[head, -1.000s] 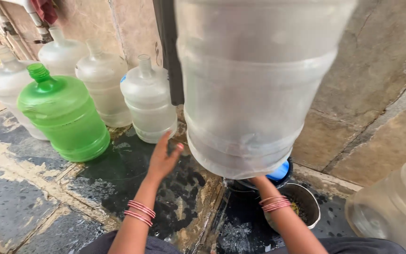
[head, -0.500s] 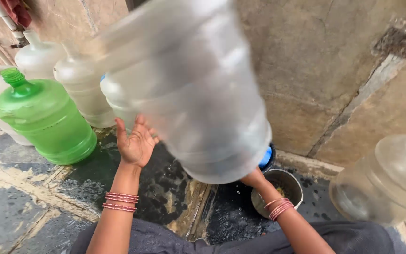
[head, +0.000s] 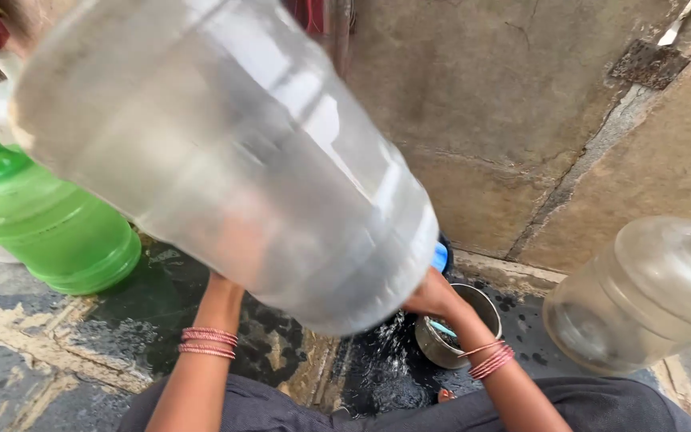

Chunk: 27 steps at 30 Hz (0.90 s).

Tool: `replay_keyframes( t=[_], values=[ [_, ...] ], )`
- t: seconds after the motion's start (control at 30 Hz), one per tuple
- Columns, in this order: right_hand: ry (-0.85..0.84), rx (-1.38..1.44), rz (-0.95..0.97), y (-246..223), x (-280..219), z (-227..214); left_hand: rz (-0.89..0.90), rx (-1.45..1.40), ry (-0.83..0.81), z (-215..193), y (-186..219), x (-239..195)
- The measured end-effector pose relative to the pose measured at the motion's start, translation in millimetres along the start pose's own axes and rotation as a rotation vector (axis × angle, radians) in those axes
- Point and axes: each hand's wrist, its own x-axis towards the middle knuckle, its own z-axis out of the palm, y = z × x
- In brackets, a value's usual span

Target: The person pours water into a large plastic water bottle, then adds small dark granules from a metal pot into the bottle. They use a toothbrush to scrub the inside of the bottle neck and then wipe the exterior with a yellow sponge. The person handles multiple water bottles, moving them around the workspace.

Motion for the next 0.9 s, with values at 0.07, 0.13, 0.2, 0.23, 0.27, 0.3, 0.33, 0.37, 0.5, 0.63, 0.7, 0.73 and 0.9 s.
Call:
replay_keyframes(
  t=[0.07, 0.13, 0.2, 0.23, 0.27, 0.3, 0.33, 0.37, 0.5, 0.63, 0.7, 0.73, 0.9],
  values=[
    [0.125, -0.122, 0.053, -1, 1, 8, 0.044, -0.006, -0.052, -3, 4, -7],
    [0.230, -0.122, 0.060, 8, 5, 22, 0.083, 0.070, -0.191, 0, 13, -16],
    [0.245, 0.020, 0.019, 25, 9, 35, 0.099, 0.206, -0.360, 4, 22, -22],
    [0.240, 0.102, -0.001, 34, 10, 40, 0.107, 0.253, -0.422, 5, 28, -25],
    [0.238, 0.163, -0.018, 42, 9, 44, 0.100, 0.299, -0.487, 6, 33, -25],
    [0.233, 0.216, -0.037, 48, 10, 45, 0.127, 0.345, -0.439, 6, 36, -23],
    [0.215, 0.263, -0.055, 53, 8, 43, 0.159, 0.387, -0.390, 5, 37, -21],
    [0.207, 0.286, -0.070, 54, 7, 42, 0.192, 0.427, -0.341, 2, 38, -18],
    [0.135, 0.324, -0.105, 45, -3, 34, 0.012, 0.217, -0.010, -12, 21, 7],
    [0.138, 0.232, -0.087, 24, -6, 38, -0.013, 0.101, -0.072, -24, 1, 18],
    [0.200, 0.120, -0.044, 19, -1, 37, 0.012, 0.097, -0.127, -26, -1, 24],
    [0.229, 0.091, -0.029, 19, 0, 36, 0.023, 0.109, -0.151, -26, -5, 23],
    [0.247, 0.156, -0.044, 39, 9, 60, 0.087, 0.310, -0.253, -40, -25, -2]
  ],
)
